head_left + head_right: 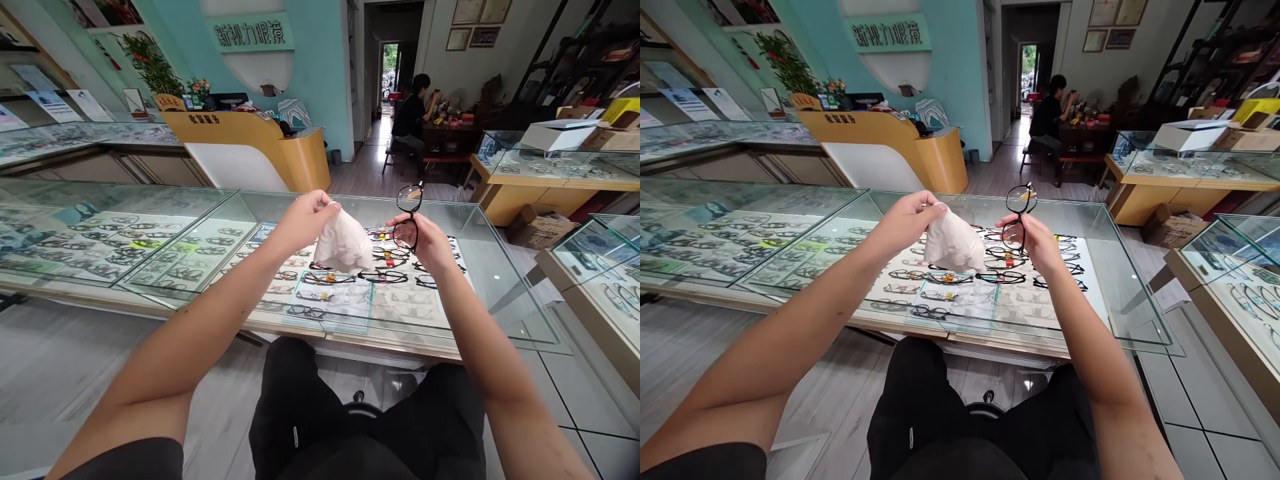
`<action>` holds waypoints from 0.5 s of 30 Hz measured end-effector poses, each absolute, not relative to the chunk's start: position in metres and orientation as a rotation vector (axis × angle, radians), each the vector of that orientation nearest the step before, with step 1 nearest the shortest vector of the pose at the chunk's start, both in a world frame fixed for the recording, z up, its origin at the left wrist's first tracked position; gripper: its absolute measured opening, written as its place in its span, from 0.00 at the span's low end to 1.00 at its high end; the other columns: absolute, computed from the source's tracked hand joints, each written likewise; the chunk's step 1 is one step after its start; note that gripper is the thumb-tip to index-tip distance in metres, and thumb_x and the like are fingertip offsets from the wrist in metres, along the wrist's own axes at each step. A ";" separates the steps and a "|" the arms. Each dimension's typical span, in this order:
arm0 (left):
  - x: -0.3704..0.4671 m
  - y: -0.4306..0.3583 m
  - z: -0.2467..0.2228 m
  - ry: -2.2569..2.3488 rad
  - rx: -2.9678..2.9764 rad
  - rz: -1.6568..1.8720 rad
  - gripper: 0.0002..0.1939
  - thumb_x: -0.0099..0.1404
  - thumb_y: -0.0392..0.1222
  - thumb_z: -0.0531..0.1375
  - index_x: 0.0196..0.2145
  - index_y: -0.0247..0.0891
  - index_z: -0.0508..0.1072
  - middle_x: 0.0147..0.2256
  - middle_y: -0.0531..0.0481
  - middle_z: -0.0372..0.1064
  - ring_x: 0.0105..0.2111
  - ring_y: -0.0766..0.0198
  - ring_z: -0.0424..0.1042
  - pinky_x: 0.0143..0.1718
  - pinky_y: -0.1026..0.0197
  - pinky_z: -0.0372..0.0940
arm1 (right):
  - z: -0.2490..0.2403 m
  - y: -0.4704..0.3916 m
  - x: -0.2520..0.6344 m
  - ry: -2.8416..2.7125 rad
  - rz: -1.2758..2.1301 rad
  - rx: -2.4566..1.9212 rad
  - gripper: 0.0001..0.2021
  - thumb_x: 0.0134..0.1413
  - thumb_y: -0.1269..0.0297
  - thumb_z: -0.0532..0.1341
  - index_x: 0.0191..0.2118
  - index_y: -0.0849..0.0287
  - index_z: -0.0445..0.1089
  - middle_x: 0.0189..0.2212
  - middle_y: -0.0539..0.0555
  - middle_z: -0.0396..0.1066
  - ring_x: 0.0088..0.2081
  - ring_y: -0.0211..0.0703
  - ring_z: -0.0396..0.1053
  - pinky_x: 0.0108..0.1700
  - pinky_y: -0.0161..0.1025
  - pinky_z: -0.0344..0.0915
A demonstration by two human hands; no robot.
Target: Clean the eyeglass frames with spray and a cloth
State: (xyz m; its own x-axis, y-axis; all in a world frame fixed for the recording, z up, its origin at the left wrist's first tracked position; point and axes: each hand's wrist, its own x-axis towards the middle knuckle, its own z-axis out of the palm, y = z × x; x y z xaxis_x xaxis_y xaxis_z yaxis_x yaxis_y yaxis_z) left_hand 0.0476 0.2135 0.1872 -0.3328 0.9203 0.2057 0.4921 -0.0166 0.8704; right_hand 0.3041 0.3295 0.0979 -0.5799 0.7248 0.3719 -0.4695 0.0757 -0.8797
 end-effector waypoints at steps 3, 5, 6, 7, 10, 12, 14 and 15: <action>0.051 0.233 0.182 1.697 1.298 1.365 0.14 0.65 0.47 0.67 0.31 0.41 0.66 0.28 0.52 0.73 0.28 0.62 0.72 0.30 0.61 0.65 | 0.101 0.324 0.304 -1.468 1.677 -0.270 0.19 0.71 0.47 0.63 0.46 0.57 0.83 0.47 0.58 0.83 0.42 0.45 0.77 0.43 0.39 0.72; 0.056 0.244 0.179 1.615 1.210 1.364 0.13 0.65 0.45 0.66 0.32 0.41 0.65 0.28 0.52 0.73 0.28 0.61 0.74 0.31 0.61 0.67 | 0.102 0.322 0.303 -1.487 1.715 -0.277 0.19 0.70 0.46 0.64 0.46 0.57 0.83 0.46 0.58 0.83 0.41 0.45 0.77 0.44 0.40 0.72; 0.059 0.250 0.176 1.575 1.187 1.361 0.13 0.65 0.44 0.66 0.31 0.41 0.64 0.27 0.52 0.72 0.28 0.62 0.73 0.32 0.61 0.67 | 0.101 0.321 0.302 -1.495 1.734 -0.278 0.19 0.70 0.46 0.64 0.46 0.58 0.83 0.46 0.58 0.83 0.41 0.45 0.77 0.44 0.40 0.71; 0.062 0.255 0.173 1.536 1.176 1.360 0.13 0.65 0.44 0.65 0.31 0.41 0.64 0.26 0.53 0.71 0.27 0.63 0.73 0.32 0.61 0.67 | 0.101 0.321 0.300 -1.501 1.750 -0.276 0.19 0.70 0.46 0.64 0.46 0.58 0.82 0.45 0.59 0.83 0.41 0.45 0.76 0.44 0.40 0.71; 0.072 0.269 0.162 1.424 1.167 1.378 0.14 0.64 0.45 0.66 0.31 0.40 0.63 0.25 0.55 0.69 0.26 0.66 0.70 0.32 0.63 0.66 | 0.098 0.320 0.297 -1.513 1.780 -0.269 0.19 0.70 0.47 0.65 0.46 0.58 0.82 0.43 0.58 0.83 0.40 0.45 0.75 0.43 0.40 0.70; 0.077 0.277 0.155 1.340 1.172 1.395 0.17 0.62 0.47 0.68 0.31 0.41 0.63 0.26 0.55 0.69 0.26 0.66 0.70 0.32 0.63 0.66 | 0.096 0.321 0.295 -1.523 1.785 -0.298 0.20 0.69 0.45 0.65 0.46 0.58 0.82 0.43 0.58 0.83 0.39 0.44 0.74 0.43 0.40 0.69; 0.082 0.282 0.150 1.266 1.198 1.402 0.20 0.60 0.50 0.71 0.32 0.41 0.63 0.27 0.56 0.68 0.28 0.66 0.70 0.33 0.63 0.67 | 0.094 0.322 0.293 -1.516 1.782 -0.362 0.21 0.67 0.43 0.66 0.45 0.58 0.83 0.42 0.57 0.83 0.38 0.44 0.74 0.41 0.40 0.68; 0.083 0.284 0.147 1.236 1.221 1.405 0.21 0.59 0.52 0.72 0.31 0.41 0.63 0.27 0.56 0.68 0.29 0.66 0.70 0.34 0.62 0.68 | 0.093 0.323 0.292 -1.504 1.778 -0.396 0.22 0.65 0.42 0.67 0.45 0.58 0.83 0.41 0.57 0.83 0.37 0.44 0.73 0.40 0.40 0.68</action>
State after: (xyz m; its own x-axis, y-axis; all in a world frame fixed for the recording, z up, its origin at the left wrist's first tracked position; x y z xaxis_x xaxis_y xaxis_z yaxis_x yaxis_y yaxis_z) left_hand 0.0831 0.2843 0.1475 -0.1335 0.9838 0.1198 -0.0065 -0.1217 0.9925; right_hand 0.2916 0.3233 0.0927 -0.6630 0.7118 0.2319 -0.3466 -0.0173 -0.9379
